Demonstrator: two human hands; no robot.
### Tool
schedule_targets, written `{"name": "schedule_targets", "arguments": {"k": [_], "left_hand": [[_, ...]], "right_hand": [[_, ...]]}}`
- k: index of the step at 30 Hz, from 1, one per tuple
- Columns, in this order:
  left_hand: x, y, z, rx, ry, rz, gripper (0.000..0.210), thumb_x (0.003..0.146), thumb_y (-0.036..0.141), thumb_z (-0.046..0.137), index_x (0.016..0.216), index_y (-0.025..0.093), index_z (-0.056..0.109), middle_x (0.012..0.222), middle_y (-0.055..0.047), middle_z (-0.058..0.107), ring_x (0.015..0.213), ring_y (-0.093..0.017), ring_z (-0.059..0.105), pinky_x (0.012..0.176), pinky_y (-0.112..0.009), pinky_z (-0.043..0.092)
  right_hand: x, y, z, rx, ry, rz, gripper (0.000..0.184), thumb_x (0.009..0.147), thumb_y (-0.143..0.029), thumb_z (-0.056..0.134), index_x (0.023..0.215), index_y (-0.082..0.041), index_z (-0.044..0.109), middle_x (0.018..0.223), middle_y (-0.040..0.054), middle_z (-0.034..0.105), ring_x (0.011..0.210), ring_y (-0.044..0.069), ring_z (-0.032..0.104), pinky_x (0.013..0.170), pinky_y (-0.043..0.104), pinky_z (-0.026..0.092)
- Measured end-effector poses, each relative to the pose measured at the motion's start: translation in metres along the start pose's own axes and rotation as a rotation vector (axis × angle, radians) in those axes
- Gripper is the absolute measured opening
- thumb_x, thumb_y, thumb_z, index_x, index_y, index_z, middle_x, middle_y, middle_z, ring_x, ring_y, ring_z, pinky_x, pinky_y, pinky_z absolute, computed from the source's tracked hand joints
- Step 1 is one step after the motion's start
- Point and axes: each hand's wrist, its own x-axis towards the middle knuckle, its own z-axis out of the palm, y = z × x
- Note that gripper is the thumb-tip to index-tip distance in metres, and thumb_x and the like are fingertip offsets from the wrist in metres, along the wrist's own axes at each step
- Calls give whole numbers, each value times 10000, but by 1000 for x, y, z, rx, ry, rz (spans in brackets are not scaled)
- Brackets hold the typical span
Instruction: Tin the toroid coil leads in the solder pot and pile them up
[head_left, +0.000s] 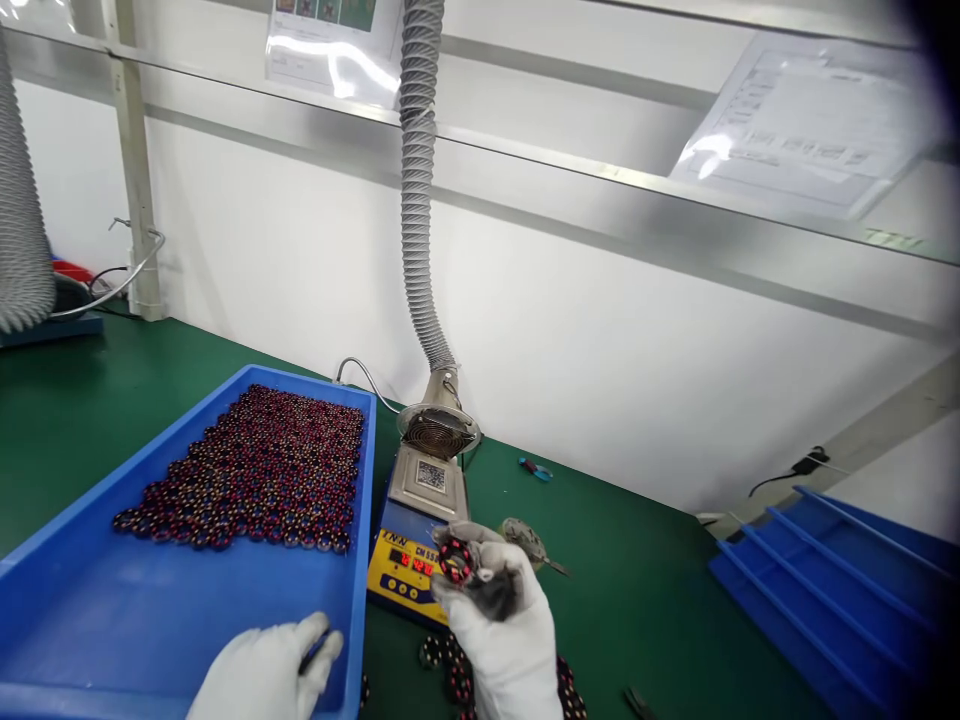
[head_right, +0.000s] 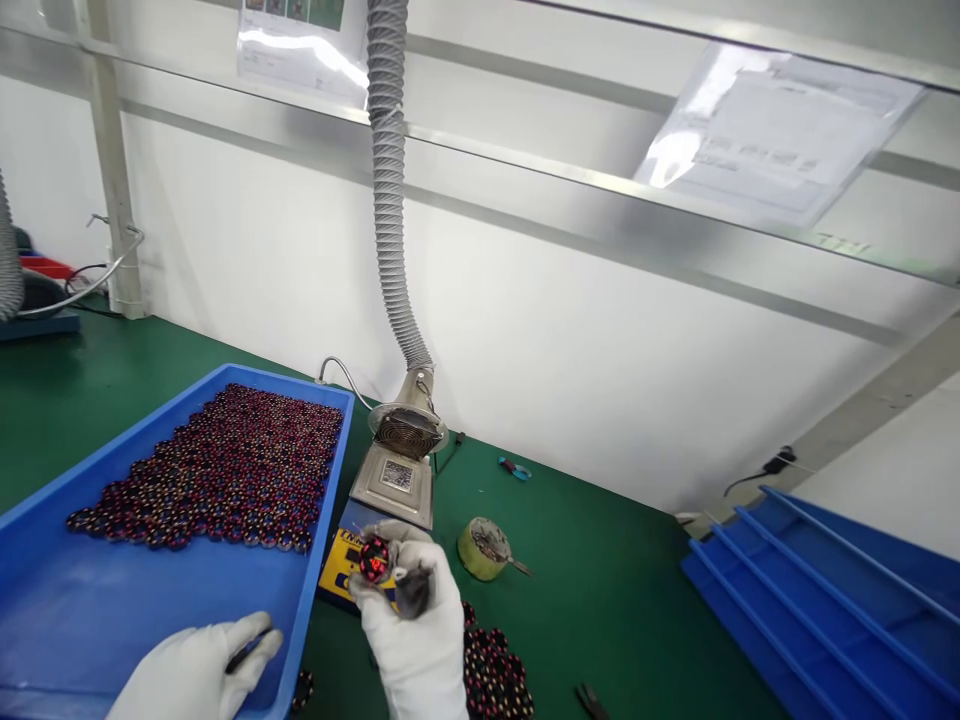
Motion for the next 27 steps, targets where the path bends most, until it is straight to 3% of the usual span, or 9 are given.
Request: {"name": "schedule_targets", "arguments": {"k": [2,6,13,15,19,22,24,27], "left_hand": [[-1,0,2,3,48,4,328,880,300,356,1038,245,638,1026,-68,701,887,-263,662,794,-410,477],[-3,2,1,-3,103,-6,324,889,328,348,973,274,657,942,-51,726,840,-266,674,750,-396,487],[-5,2,0,-73,130,-20,302,866,329,390,971,259,665,955,-70,722,839,-291,668,758,-428,470],[-4,1,0,-102,125,-32,304,858,329,403,985,244,665,960,-82,719,841,-303,664,772,-450,460],[-7,8,-8,-247,93,-19,290,842,364,437,972,250,669,936,-43,722,855,-264,652,794,-389,464],[-14,26,-25,-807,-27,57,332,789,419,509,1005,207,646,923,-42,711,872,-236,634,785,-323,481],[-19,41,-40,-1208,-85,171,449,715,466,597,1061,180,613,979,-68,687,948,-258,604,849,-354,462],[-24,60,-61,-1448,-118,262,442,674,431,667,1052,209,612,1005,-56,671,958,-240,592,860,-352,455]], "right_hand": [[-10,-6,3,-56,-37,-112,282,664,-103,655,692,-251,416,914,24,600,866,178,615,681,287,509],[-25,-14,9,-100,-24,-255,281,721,-42,596,748,-272,436,977,30,550,934,173,585,723,305,502],[-31,-14,7,83,-21,-264,285,689,-52,673,807,-272,536,986,31,613,930,187,615,708,303,513],[-31,-14,8,224,-59,-168,302,692,-123,702,914,-288,578,940,25,659,853,180,648,703,312,526],[-36,-19,14,539,-184,266,229,682,-346,722,881,-261,645,782,40,703,627,176,661,602,323,534],[-45,-21,15,651,-175,522,299,623,-413,750,830,-210,679,738,64,706,638,202,659,543,308,524],[-51,-21,12,685,-174,653,308,619,-412,753,846,-212,692,776,57,714,670,194,662,557,295,530],[-57,-19,7,701,-198,750,294,647,-441,724,858,-237,698,785,40,719,715,190,665,635,315,546]]}}
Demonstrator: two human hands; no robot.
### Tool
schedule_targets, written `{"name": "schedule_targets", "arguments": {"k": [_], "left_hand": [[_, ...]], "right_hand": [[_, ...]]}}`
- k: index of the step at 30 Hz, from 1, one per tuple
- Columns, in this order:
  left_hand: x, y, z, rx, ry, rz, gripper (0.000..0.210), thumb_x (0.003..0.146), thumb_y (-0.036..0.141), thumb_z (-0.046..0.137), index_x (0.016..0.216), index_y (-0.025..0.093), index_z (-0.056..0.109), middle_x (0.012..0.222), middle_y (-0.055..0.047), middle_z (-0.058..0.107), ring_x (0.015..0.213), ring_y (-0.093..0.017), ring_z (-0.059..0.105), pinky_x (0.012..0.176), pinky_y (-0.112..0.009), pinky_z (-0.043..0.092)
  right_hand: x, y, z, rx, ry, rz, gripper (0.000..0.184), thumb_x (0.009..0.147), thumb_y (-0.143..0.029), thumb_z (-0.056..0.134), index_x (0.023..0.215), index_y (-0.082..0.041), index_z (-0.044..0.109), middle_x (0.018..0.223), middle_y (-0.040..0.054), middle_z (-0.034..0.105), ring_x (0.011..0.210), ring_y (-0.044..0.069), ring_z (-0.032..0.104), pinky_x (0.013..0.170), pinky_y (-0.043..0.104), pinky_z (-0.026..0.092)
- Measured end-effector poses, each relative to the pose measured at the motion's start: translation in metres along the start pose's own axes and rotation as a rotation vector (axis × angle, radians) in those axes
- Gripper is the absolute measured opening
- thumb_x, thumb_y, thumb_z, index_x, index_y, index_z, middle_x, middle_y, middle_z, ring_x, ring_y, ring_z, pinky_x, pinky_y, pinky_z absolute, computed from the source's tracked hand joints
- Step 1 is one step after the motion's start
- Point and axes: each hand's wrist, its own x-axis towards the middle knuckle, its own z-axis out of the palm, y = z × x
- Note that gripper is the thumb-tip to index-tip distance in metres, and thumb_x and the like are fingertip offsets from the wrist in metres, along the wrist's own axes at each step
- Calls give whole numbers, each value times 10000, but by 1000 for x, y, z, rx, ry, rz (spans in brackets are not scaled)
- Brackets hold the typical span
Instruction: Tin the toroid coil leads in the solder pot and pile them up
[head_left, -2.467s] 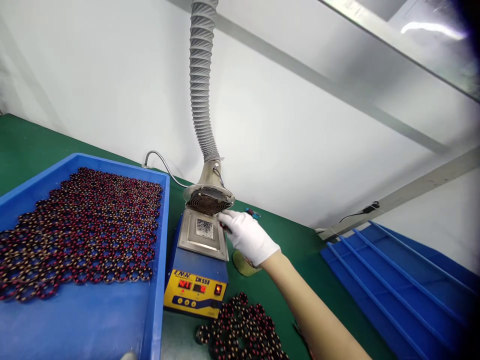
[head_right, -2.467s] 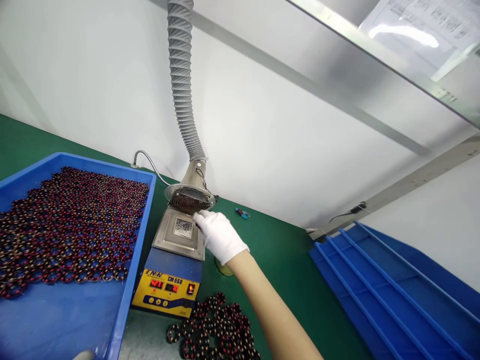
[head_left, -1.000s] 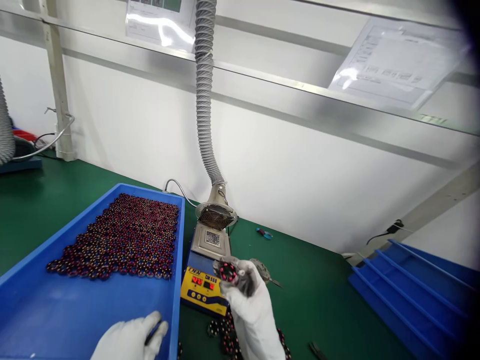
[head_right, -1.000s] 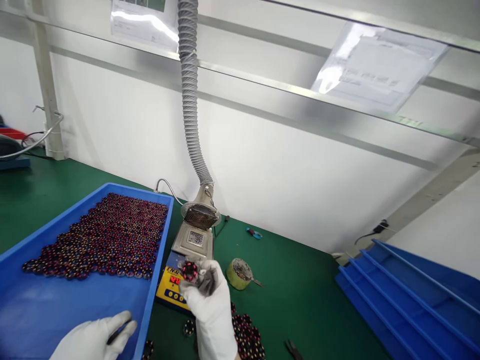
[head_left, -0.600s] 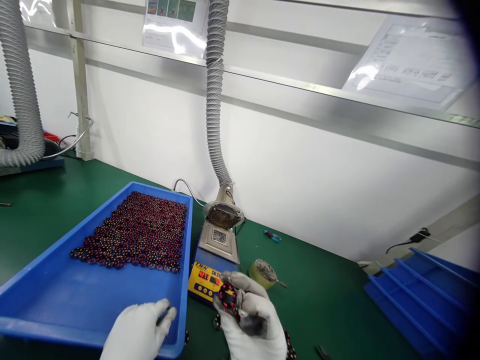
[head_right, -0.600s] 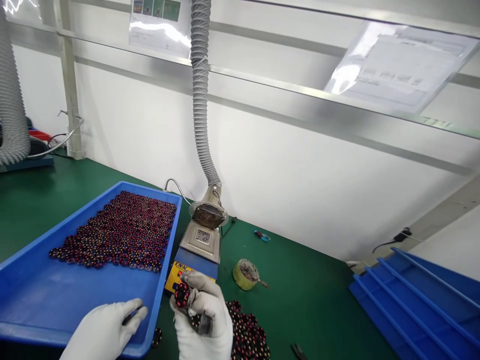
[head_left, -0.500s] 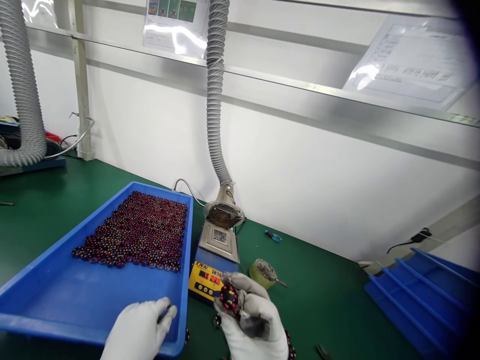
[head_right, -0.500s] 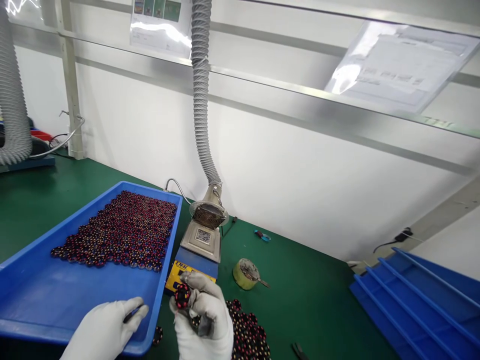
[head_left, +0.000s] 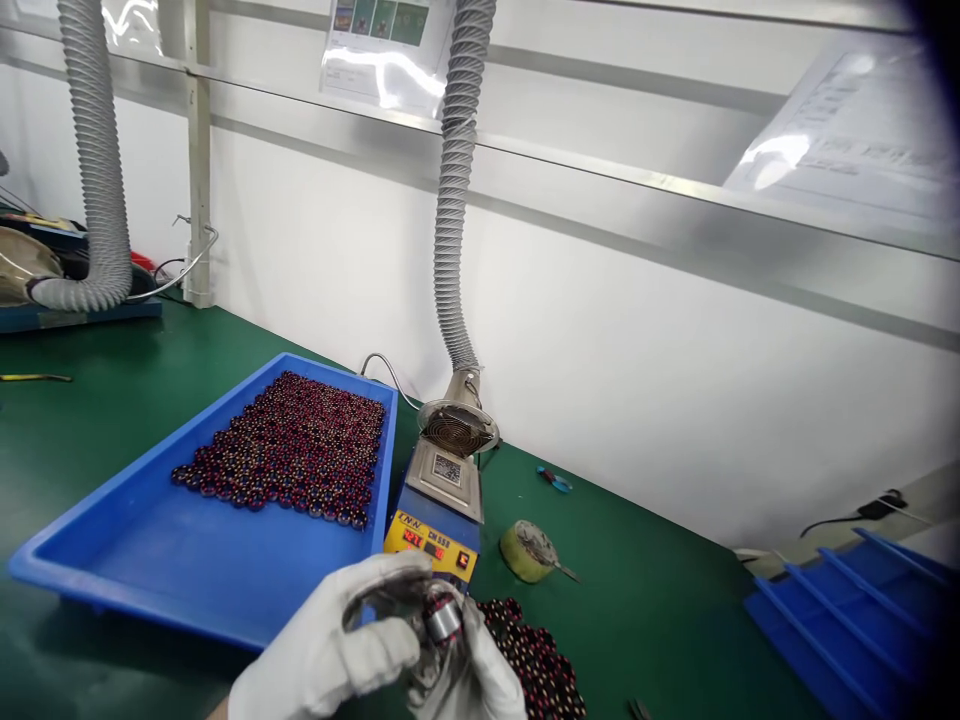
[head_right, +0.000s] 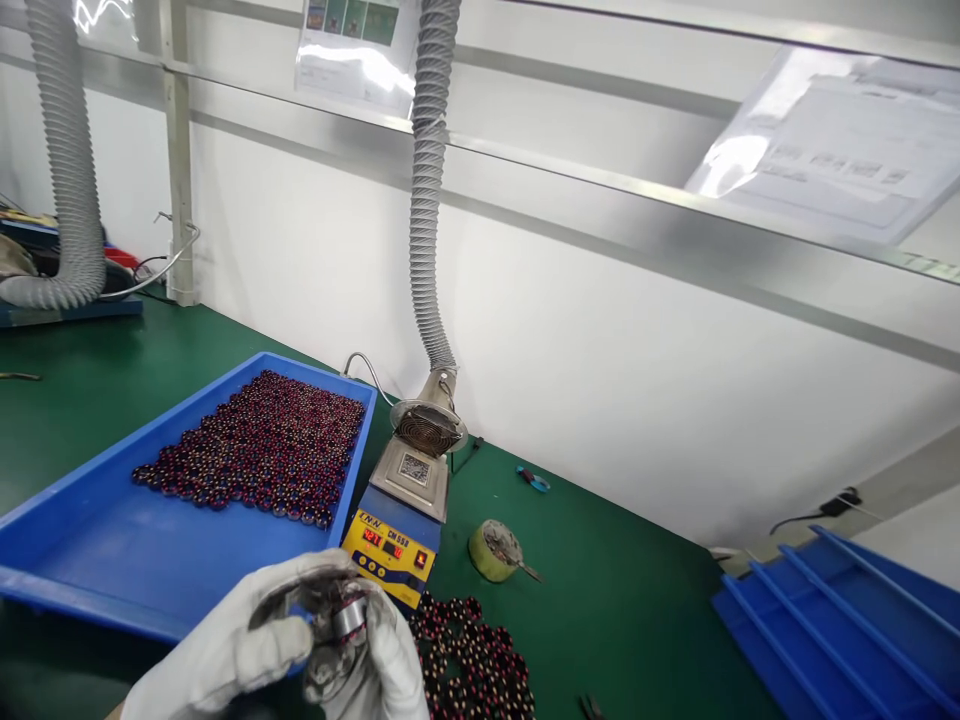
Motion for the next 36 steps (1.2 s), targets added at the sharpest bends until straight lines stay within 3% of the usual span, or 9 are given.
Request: {"name": "schedule_targets", "arguments": {"k": [6,11,15,17,22,24,28,33,36], "left_hand": [[7,6,13,-8,107,29,88,684,177,619,733,165,691,783,-30,693,722,-153,611,689,-249,472],[2,-4,15,-132,213,91,40,653,157,640,646,162,679,709,-29,674,678,-141,593,639,-228,467],[-2,-2,9,-268,453,200,58,615,191,695,673,184,688,776,-18,689,745,-150,610,715,-228,478],[-2,3,5,-285,509,183,125,611,217,706,735,204,693,816,-8,697,783,-152,615,741,-229,477],[-2,13,10,42,101,-10,209,612,121,648,802,192,698,816,-28,696,785,-185,619,729,-282,474],[-3,12,14,47,78,24,118,593,109,611,660,162,692,749,-41,681,752,-190,611,723,-288,462],[-5,2,18,-109,180,42,109,541,102,590,595,159,665,685,-19,632,667,-143,564,603,-225,432],[-9,-3,-6,-228,452,245,73,705,182,594,744,222,640,827,16,646,832,-138,579,747,-210,440],[-18,-7,-34,70,568,211,136,780,261,563,897,230,625,960,-4,663,882,-155,592,764,-225,449]], "right_hand": [[0,1,0,-75,-19,-49,303,631,-443,731,841,-227,701,718,49,703,804,226,654,698,362,548],[-1,3,8,-111,-26,-43,218,612,-408,754,716,-226,697,690,42,696,732,212,659,689,361,547],[-10,2,13,-72,1,35,255,592,-428,760,748,-237,694,699,43,701,717,219,664,631,363,551],[-12,1,13,-75,26,46,269,585,-430,763,759,-236,694,717,43,703,743,222,664,645,366,549],[-6,1,9,-155,31,-37,242,588,-391,765,734,-213,688,723,54,689,820,245,642,743,392,524],[-4,3,7,-167,37,-56,205,595,-338,769,726,-206,683,728,49,685,795,228,638,777,374,509],[-6,9,6,-167,40,-79,207,584,-309,785,699,-198,654,700,35,672,697,199,633,729,364,519],[-5,26,2,-114,56,-109,316,518,-364,820,705,-194,630,761,55,666,652,197,640,602,352,531],[12,38,-5,-206,124,-161,294,511,-316,820,701,-197,629,790,47,670,638,180,637,560,305,516]]}}
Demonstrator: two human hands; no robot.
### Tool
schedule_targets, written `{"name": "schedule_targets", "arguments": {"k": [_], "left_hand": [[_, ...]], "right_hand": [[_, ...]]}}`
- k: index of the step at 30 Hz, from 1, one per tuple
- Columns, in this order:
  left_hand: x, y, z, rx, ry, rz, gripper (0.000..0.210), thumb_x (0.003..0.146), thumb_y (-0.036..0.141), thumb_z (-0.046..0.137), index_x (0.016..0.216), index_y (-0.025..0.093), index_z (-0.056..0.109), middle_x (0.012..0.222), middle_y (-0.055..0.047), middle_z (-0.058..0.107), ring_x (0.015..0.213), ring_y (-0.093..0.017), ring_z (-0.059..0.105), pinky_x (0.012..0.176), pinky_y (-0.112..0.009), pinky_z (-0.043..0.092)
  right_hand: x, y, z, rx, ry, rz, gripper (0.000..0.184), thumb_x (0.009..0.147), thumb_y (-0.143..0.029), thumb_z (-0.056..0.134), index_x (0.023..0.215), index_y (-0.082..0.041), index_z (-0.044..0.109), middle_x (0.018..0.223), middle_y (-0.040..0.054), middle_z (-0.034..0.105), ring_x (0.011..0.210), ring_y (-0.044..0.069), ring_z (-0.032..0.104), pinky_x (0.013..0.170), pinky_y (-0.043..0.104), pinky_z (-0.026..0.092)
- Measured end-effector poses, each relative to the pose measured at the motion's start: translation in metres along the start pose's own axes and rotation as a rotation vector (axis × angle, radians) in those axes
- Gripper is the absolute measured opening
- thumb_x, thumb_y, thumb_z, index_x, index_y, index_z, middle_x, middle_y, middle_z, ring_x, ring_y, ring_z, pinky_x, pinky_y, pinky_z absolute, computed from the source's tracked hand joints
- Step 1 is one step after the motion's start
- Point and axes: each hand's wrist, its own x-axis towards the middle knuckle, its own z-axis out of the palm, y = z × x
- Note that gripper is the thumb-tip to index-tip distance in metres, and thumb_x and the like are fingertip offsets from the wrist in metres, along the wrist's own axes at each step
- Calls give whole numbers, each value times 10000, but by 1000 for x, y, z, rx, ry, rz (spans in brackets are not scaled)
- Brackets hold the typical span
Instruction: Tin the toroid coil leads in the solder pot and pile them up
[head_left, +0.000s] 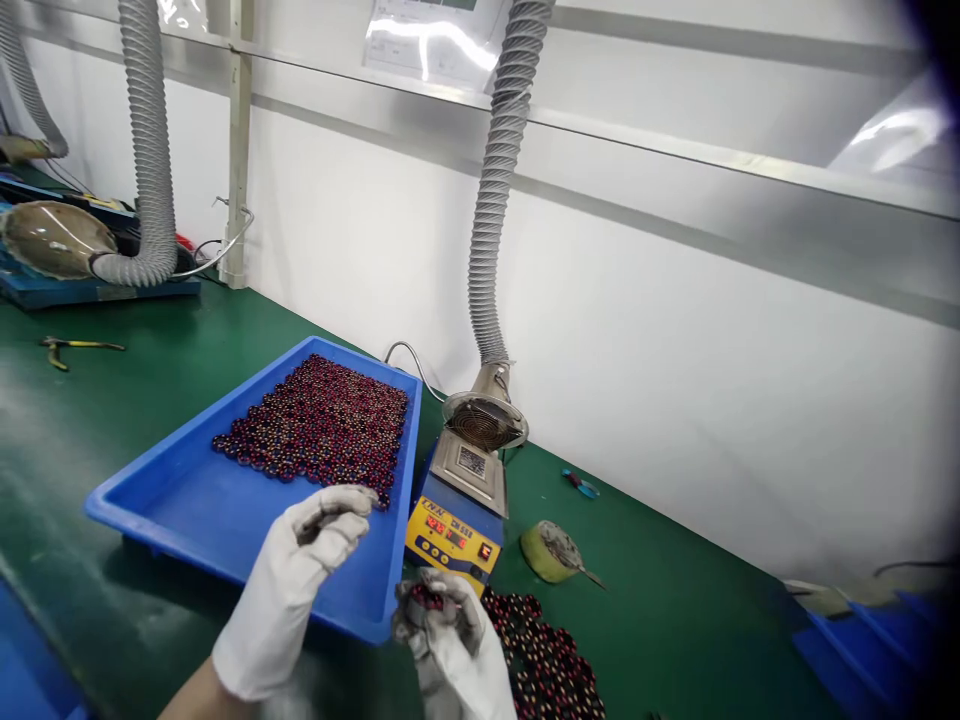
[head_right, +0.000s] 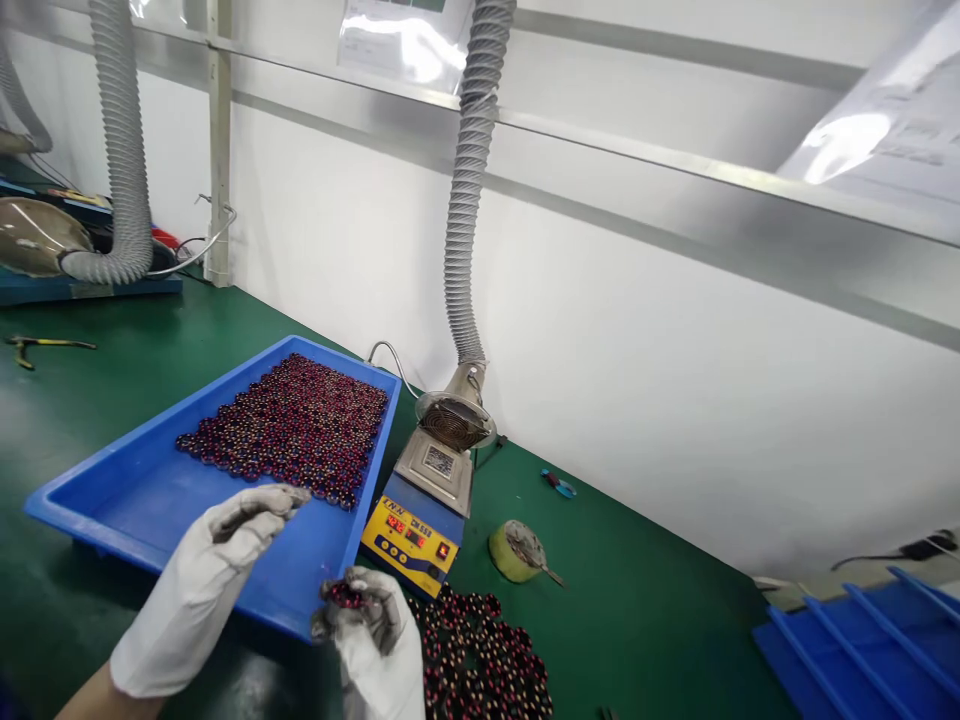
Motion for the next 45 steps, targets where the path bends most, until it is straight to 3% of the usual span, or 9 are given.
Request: {"name": "schedule_targets", "arguments": {"k": [4,8,16,21,28,32,36,41,45], "left_hand": [[0,-18,-39,805,-129,75,225,817,357,528,932,213,656,949,-36,699,872,-196,615,784,-274,431],[1,-36,-55,1075,-203,119,232,809,329,526,654,232,669,688,-7,707,671,-196,620,655,-311,377],[8,-54,-47,1340,-217,146,290,811,327,513,556,217,598,595,4,680,606,-190,626,601,-327,307],[7,-59,-50,1386,-219,143,187,754,399,586,646,257,643,675,3,700,660,-211,633,615,-332,325],[10,-54,-45,1470,-173,89,166,788,332,528,714,260,658,728,-13,716,704,-232,640,643,-331,365],[13,-49,-47,1489,-201,41,217,799,414,506,786,285,680,766,-29,729,718,-235,652,632,-307,390],[19,-44,-51,1506,-265,-1,285,795,470,480,840,277,684,808,-55,725,765,-250,651,623,-295,406],[18,-39,-48,1501,-293,-46,324,795,513,450,910,299,665,841,-23,709,763,-227,639,603,-270,394],[7,-42,-24,1466,-293,-20,400,757,578,480,945,268,648,703,1,673,693,-200,620,594,-258,400]], "right_hand": [[39,24,11,-584,-46,-119,201,516,-223,753,583,-192,567,583,-1,624,546,157,581,529,270,475],[82,54,45,-1362,-308,-191,62,623,-162,613,598,-199,571,669,32,650,654,184,597,644,294,460],[118,90,74,-1486,-562,-187,348,686,-137,538,1022,-179,622,1045,79,654,962,194,605,868,255,424],[109,87,71,-1600,-794,-114,272,692,-209,557,932,-198,685,994,101,681,954,268,608,845,350,447],[125,87,80,-1620,-1030,-156,547,590,-280,687,1125,-199,606,1340,168,452,1131,366,481,861,462,426],[121,78,83,-1556,-982,-162,349,636,-248,656,975,-172,683,1086,156,646,983,341,591,821,448,455],[111,53,74,-1390,-753,-209,190,725,-224,572,866,-206,698,918,73,712,892,258,643,804,375,479],[73,-31,33,-1043,-401,-375,309,888,-293,389,1122,-173,551,1142,65,623,1028,108,578,891,228,430],[21,-101,-3,-383,-149,-571,174,815,-355,548,854,-237,669,1093,30,625,1072,170,550,907,314,430]]}}
